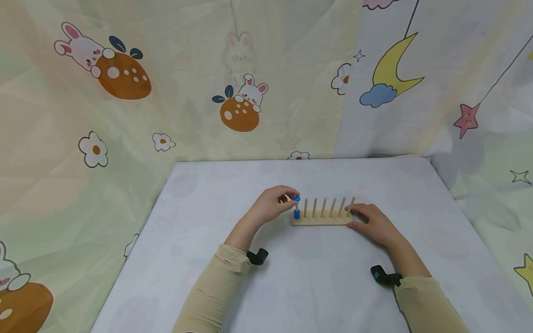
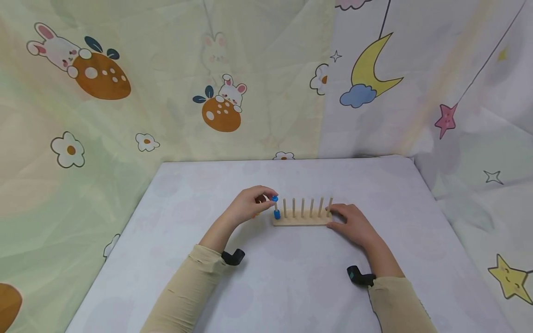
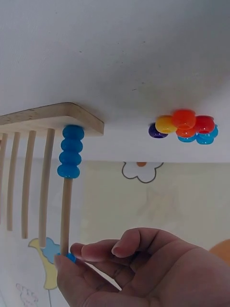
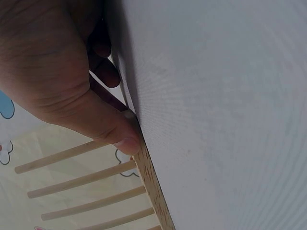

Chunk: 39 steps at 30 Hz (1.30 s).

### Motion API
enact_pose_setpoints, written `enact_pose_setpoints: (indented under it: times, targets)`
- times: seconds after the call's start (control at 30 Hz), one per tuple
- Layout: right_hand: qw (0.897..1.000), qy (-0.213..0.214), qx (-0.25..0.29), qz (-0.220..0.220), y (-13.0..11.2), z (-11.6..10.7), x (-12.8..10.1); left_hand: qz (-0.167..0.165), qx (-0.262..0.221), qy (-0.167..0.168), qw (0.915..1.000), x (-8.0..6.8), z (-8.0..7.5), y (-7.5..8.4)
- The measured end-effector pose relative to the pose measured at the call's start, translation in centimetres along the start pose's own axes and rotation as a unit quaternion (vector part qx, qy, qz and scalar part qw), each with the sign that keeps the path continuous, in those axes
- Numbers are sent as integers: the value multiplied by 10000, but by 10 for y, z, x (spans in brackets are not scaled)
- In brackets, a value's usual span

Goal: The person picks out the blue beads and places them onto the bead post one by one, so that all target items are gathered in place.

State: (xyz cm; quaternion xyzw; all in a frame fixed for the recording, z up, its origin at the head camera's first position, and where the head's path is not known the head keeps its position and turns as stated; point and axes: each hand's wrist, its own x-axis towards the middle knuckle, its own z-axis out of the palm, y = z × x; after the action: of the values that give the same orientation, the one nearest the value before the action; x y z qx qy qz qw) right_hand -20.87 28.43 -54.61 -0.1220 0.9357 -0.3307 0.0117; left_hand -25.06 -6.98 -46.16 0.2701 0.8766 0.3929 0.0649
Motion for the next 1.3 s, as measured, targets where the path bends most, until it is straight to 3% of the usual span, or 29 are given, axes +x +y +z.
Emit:
enact_pose_setpoints:
  times: [1.3]
  targets:
    - [9999,49,-30,-100,-1,0,0,-310,81,-316,9990,-1,24,-28]
